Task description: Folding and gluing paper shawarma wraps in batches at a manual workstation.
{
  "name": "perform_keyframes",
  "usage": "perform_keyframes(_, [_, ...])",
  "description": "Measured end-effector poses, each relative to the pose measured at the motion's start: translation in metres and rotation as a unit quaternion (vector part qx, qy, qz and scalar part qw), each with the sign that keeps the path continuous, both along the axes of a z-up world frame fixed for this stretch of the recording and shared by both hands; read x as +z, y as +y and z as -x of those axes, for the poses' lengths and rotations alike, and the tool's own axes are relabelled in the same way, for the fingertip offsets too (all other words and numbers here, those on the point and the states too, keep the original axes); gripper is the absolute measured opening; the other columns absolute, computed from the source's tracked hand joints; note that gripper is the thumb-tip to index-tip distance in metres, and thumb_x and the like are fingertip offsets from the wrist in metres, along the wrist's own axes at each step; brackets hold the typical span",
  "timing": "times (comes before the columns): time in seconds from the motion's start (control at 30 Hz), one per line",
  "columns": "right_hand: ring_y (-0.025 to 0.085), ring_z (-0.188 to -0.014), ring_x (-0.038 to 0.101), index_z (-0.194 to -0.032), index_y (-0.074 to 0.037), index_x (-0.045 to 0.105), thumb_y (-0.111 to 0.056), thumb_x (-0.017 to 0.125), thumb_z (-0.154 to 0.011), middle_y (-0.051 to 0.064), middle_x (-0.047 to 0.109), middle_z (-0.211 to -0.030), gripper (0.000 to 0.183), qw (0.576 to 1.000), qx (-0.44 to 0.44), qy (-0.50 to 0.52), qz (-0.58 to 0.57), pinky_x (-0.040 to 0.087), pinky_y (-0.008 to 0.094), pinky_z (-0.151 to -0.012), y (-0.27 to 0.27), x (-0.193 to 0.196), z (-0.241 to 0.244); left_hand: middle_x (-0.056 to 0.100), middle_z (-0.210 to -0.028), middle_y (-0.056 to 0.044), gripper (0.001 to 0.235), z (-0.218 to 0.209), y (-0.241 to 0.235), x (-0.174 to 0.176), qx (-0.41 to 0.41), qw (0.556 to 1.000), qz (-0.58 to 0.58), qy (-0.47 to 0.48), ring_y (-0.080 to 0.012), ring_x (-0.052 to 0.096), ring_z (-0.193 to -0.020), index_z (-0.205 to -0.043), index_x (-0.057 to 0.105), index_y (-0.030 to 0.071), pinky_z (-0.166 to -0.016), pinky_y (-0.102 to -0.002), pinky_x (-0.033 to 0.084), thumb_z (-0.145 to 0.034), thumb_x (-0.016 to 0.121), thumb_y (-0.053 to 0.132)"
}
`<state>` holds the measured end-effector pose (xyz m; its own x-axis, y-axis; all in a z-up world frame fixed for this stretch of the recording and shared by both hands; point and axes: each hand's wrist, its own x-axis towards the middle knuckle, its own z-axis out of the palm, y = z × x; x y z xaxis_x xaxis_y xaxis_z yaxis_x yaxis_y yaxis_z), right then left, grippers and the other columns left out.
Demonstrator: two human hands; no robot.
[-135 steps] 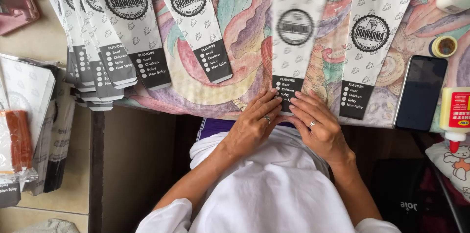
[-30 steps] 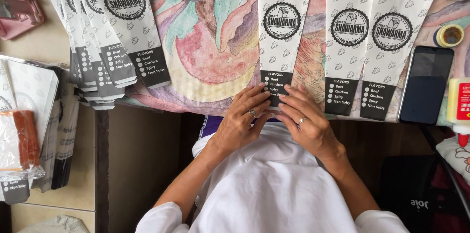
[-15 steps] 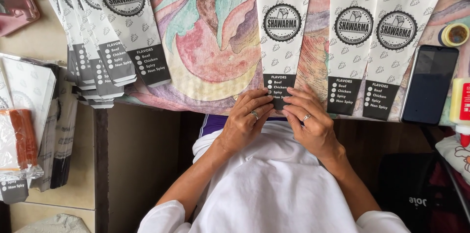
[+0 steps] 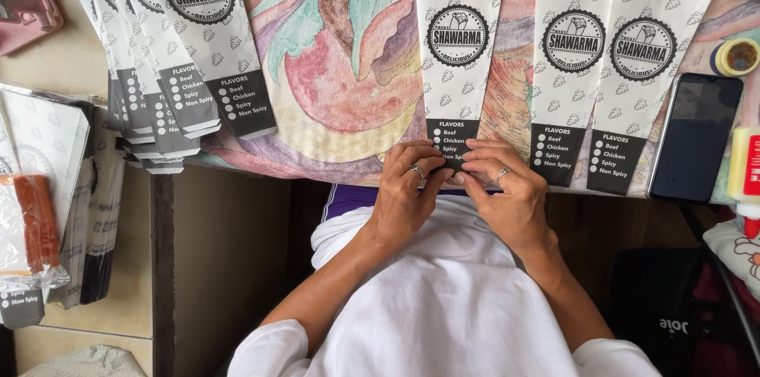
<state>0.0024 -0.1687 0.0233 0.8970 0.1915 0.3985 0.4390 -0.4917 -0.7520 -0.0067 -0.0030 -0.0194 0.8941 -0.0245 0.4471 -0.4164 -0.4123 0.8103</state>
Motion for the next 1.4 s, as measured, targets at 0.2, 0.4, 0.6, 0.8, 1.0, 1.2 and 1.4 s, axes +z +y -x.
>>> perform_keyframes(0.2, [0.033,-0.101,0.075,-0.085,0.004,0.075,0.007,0.08,-0.084,0.012,0.074,-0.091,0.007,0.999,0.018,0.037,-0.016,0.053,0.049,-0.106,-0.006,0.004,-0.005,0.072,-0.096,-0.016,0.013,-0.004,0.016,0.022,-0.07,0.994,0.059,0.061,-0.0412,0.07,-0.105,-0.096,0.074,-0.005,-0.092,-0.043,0.056,-0.085,0.072,-0.012])
perform_keyframes(0.4, [0.033,-0.101,0.075,-0.088,0.003,0.076,0.005,0.079,-0.085,0.011,0.074,-0.093,0.005,0.999,0.032,0.035,-0.005,0.053,0.048,-0.105,-0.009,0.005,-0.006,0.073,-0.099,-0.017,0.023,-0.008,0.024,0.031,-0.099,0.989,0.055,0.099,-0.0415,0.068,-0.109,-0.102,0.076,-0.005,-0.094,-0.043,0.055,-0.087,0.063,-0.017])
perform_keyframes(0.6, [0.034,-0.102,0.074,-0.089,0.004,0.075,0.005,0.08,-0.085,0.013,0.074,-0.093,0.007,0.999,0.032,0.024,0.007,0.054,0.05,-0.105,-0.008,0.006,-0.004,0.071,-0.099,-0.01,0.018,-0.005,0.013,0.018,-0.054,0.996,-0.006,0.063,-0.0312,0.068,-0.109,-0.098,0.075,0.0,-0.092,-0.038,0.051,-0.087,0.081,0.013])
perform_keyframes(0.8, [0.032,-0.104,0.074,-0.091,0.002,0.076,0.005,0.078,-0.086,0.011,0.074,-0.097,0.006,0.999,0.029,0.026,-0.003,0.053,0.048,-0.106,-0.008,0.005,-0.002,0.072,-0.1,-0.009,0.016,-0.01,0.021,-0.005,-0.088,0.995,-0.014,0.041,-0.0318,0.067,-0.109,-0.099,0.075,0.002,-0.093,-0.035,0.051,-0.084,0.079,0.001])
perform_keyframes(1.0, [0.039,-0.109,0.071,-0.102,0.004,0.075,0.011,0.072,-0.088,0.016,0.073,-0.104,0.015,1.0,-0.001,-0.002,0.014,0.051,0.053,-0.107,-0.014,0.022,0.001,0.065,-0.137,-0.019,0.032,-0.013,0.027,0.026,-0.146,0.983,-0.114,0.009,-0.0421,0.052,-0.137,-0.121,0.071,-0.001,-0.11,-0.05,0.042,-0.09,0.068,-0.008])
perform_keyframes(1.2, [0.044,-0.138,0.056,-0.125,0.004,0.073,0.004,0.072,-0.099,0.019,0.07,-0.13,0.026,0.98,-0.119,-0.052,0.148,0.03,0.053,-0.125,-0.078,0.004,0.021,0.058,-0.149,-0.014,0.039,-0.018,0.006,0.007,-0.177,0.963,-0.202,0.005,-0.0381,0.037,-0.15,-0.129,0.07,0.005,-0.124,-0.057,0.021,-0.09,0.068,0.0])
perform_keyframes(1.4, [0.043,-0.152,0.038,-0.134,0.0,0.071,-0.011,0.076,-0.099,0.02,0.064,-0.145,0.037,0.966,-0.134,-0.04,0.216,0.016,0.056,-0.127,-0.086,-0.01,0.034,0.057,-0.15,-0.012,0.034,-0.025,-0.024,0.0,-0.194,0.96,-0.202,-0.022,-0.0374,0.038,-0.151,-0.128,0.07,0.006,-0.123,-0.058,0.024,-0.095,0.06,0.005])
